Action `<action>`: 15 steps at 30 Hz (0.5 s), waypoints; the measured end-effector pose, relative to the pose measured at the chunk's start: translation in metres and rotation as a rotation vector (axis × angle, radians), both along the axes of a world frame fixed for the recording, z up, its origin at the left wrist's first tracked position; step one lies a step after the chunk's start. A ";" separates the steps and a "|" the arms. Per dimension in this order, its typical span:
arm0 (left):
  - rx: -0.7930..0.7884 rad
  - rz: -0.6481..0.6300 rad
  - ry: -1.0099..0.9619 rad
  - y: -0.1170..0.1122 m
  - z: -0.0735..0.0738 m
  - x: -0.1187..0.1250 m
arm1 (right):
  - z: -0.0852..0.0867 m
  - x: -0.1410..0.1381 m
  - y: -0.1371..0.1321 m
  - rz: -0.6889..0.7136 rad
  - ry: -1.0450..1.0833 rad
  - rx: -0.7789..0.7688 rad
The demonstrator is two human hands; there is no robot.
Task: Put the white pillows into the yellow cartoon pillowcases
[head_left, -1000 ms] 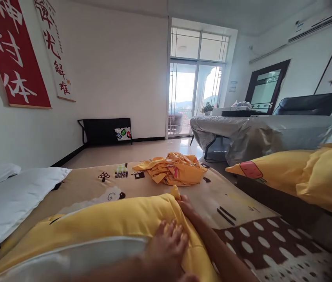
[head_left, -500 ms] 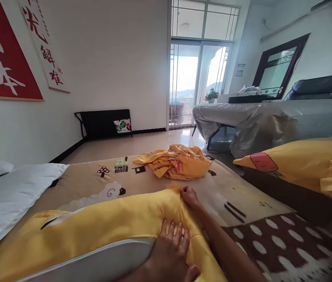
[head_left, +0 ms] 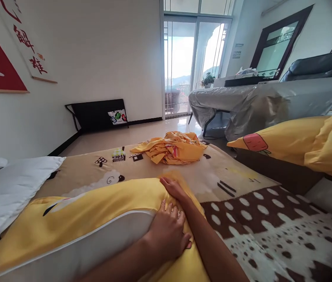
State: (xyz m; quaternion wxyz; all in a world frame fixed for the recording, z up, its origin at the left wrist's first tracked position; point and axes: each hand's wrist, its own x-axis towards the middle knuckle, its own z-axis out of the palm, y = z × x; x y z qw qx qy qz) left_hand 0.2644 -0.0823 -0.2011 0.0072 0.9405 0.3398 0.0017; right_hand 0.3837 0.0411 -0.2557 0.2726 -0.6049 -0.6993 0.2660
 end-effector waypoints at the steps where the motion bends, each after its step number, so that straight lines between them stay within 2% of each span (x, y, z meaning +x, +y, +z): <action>1: 0.017 -0.017 -0.003 0.001 -0.001 -0.001 | -0.006 0.004 0.001 -0.025 -0.019 -0.014; 4: 0.081 -0.091 -0.016 0.007 -0.004 -0.005 | -0.010 0.014 0.005 -0.093 -0.073 -0.045; 6: 0.132 -0.138 -0.028 0.010 -0.005 -0.008 | -0.003 0.017 0.004 -0.141 -0.096 -0.039; 8: 0.212 -0.193 -0.049 0.011 0.001 -0.011 | 0.011 0.017 0.000 -0.204 -0.107 -0.006; 10: 0.272 -0.291 -0.090 0.008 0.018 -0.017 | 0.032 0.015 -0.010 -0.229 -0.094 0.048; 12: 0.331 -0.391 -0.214 0.000 0.045 -0.027 | 0.058 0.010 -0.027 -0.171 -0.054 0.106; 15: 0.506 -0.458 -0.536 -0.019 0.095 -0.047 | 0.091 -0.006 -0.063 0.126 -0.062 0.177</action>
